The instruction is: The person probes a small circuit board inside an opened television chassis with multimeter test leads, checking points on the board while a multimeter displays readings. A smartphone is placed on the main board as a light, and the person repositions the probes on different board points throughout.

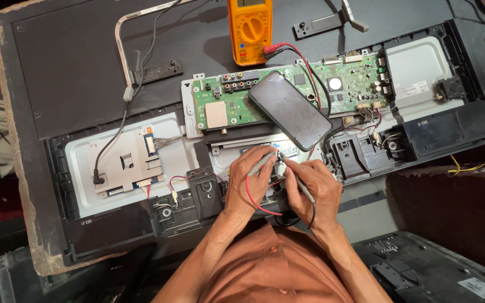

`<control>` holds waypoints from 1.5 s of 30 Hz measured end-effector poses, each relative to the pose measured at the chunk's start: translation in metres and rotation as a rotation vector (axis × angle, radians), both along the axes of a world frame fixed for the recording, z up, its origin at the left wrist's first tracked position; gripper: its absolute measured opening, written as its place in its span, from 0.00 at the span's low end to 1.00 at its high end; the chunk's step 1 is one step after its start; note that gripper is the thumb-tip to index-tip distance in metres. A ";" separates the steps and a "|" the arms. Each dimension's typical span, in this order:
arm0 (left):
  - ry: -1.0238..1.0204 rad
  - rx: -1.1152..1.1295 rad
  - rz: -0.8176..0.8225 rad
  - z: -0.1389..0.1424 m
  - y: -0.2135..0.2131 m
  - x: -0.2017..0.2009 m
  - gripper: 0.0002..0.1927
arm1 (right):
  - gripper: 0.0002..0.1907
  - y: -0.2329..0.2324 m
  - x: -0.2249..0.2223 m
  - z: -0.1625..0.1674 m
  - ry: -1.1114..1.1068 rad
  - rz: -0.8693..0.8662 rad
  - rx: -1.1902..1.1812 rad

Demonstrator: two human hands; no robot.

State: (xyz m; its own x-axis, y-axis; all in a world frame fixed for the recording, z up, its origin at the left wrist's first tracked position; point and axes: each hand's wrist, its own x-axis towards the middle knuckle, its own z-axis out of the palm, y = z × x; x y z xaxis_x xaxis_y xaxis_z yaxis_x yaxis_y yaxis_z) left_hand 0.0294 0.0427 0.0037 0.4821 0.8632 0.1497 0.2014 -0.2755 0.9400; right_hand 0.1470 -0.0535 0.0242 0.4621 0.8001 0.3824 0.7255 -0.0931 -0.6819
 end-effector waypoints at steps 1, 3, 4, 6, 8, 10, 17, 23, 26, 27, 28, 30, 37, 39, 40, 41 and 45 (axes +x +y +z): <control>0.001 -0.002 0.000 0.000 0.000 0.000 0.10 | 0.11 0.000 0.000 0.000 -0.003 -0.001 -0.001; 0.003 -0.007 0.002 -0.001 0.000 0.000 0.10 | 0.11 0.001 0.000 0.000 -0.011 -0.003 -0.004; 0.000 -0.008 0.001 -0.001 0.000 0.000 0.10 | 0.11 0.001 0.000 0.000 -0.013 -0.002 -0.005; -0.008 -0.009 -0.001 -0.002 0.000 0.000 0.10 | 0.11 0.001 0.000 0.000 -0.018 0.000 -0.007; -0.001 -0.012 -0.002 -0.003 0.000 0.000 0.10 | 0.11 0.001 0.000 0.000 -0.019 0.001 -0.006; 0.001 -0.014 -0.004 -0.004 0.000 0.000 0.10 | 0.11 0.001 0.000 0.001 -0.019 0.006 -0.005; -0.012 0.012 -0.008 -0.006 0.000 0.000 0.10 | 0.11 0.001 0.000 0.000 -0.030 0.008 -0.006; -0.006 0.007 -0.020 -0.003 -0.001 -0.001 0.10 | 0.10 0.002 0.000 -0.001 -0.040 0.005 0.004; -0.002 0.012 -0.003 -0.003 -0.002 0.000 0.10 | 0.11 0.001 0.000 0.000 -0.016 0.007 0.000; -0.002 0.016 0.006 -0.003 -0.002 0.000 0.10 | 0.11 0.000 0.000 0.000 -0.004 0.007 -0.002; -0.005 0.028 0.008 -0.003 -0.002 0.000 0.10 | 0.11 0.000 0.001 0.001 0.003 0.009 0.001; -0.009 0.049 0.013 -0.004 -0.002 0.000 0.10 | 0.11 0.000 0.002 0.001 0.020 0.014 0.005; 0.002 0.020 0.006 -0.006 -0.002 0.000 0.10 | 0.11 0.001 0.000 0.001 0.022 0.001 0.002; 0.005 0.005 0.003 -0.006 -0.002 0.001 0.10 | 0.12 0.001 0.001 0.001 0.029 0.003 -0.004; 0.002 0.005 0.002 -0.006 -0.002 0.001 0.10 | 0.12 0.001 0.001 0.002 0.030 0.003 -0.005; 0.001 0.005 0.002 -0.006 -0.002 0.001 0.10 | 0.12 0.001 0.001 0.002 0.031 0.004 -0.005; -0.008 0.011 0.000 -0.007 -0.001 0.000 0.11 | 0.11 0.002 0.000 0.002 0.023 -0.001 -0.013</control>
